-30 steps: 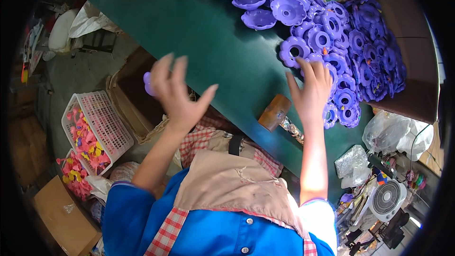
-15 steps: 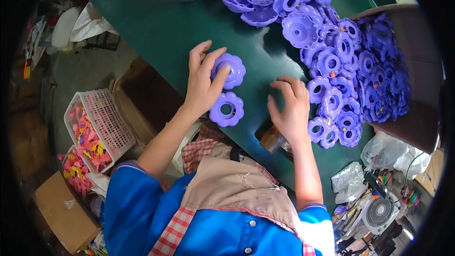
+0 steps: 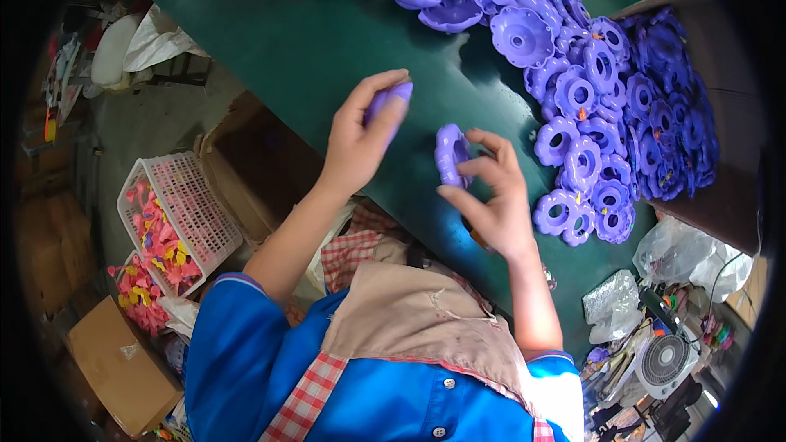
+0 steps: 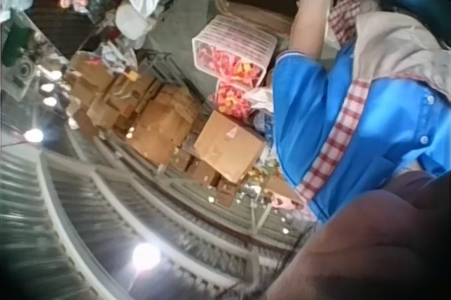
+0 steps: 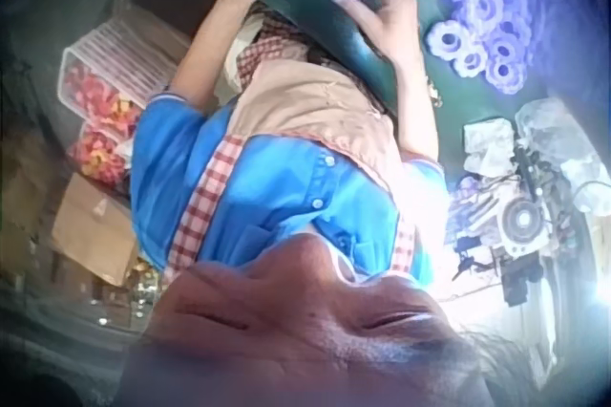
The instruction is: The person repeatedly picks up two purple flower-shaped plastic parts, aligns them, and presses them together by hand. The assembled units are placed on the green worktable among many similar parts. The person handles the parts one at a time throughout the clip.
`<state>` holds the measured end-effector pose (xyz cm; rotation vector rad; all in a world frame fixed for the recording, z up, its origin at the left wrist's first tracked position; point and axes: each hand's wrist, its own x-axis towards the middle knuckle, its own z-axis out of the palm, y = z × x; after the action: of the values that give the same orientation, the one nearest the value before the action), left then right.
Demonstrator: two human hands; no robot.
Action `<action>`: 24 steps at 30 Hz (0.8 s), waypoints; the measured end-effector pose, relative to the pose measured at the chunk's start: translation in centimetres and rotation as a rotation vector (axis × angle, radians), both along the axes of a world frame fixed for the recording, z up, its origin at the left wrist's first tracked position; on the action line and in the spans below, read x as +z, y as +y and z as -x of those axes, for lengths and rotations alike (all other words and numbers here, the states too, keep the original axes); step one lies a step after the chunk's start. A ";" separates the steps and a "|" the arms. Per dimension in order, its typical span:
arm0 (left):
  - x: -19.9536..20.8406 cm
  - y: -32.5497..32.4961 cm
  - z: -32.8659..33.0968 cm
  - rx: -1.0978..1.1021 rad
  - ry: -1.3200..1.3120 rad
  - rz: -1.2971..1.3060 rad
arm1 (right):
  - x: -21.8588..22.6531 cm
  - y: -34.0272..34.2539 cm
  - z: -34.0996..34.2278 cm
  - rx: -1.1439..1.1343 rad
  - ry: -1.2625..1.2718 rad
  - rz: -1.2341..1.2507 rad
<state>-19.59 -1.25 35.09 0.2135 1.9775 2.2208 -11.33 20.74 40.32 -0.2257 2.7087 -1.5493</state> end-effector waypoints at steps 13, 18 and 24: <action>4.1 0.1 -3.6 -0.231 -0.529 -0.549 | 0.5 0.3 -1.8 -0.066 -0.126 0.992; 4.7 0.2 -3.9 -0.281 -0.489 -0.473 | 1.1 -0.3 -1.5 0.017 -0.100 0.946; 4.9 -0.1 -3.9 -0.299 -0.349 -0.271 | 1.1 -0.4 -1.4 0.092 -0.093 0.912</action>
<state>-15.66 -1.34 40.00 0.1310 1.3702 2.1461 -9.96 20.31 41.47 -0.2567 1.7027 -2.5434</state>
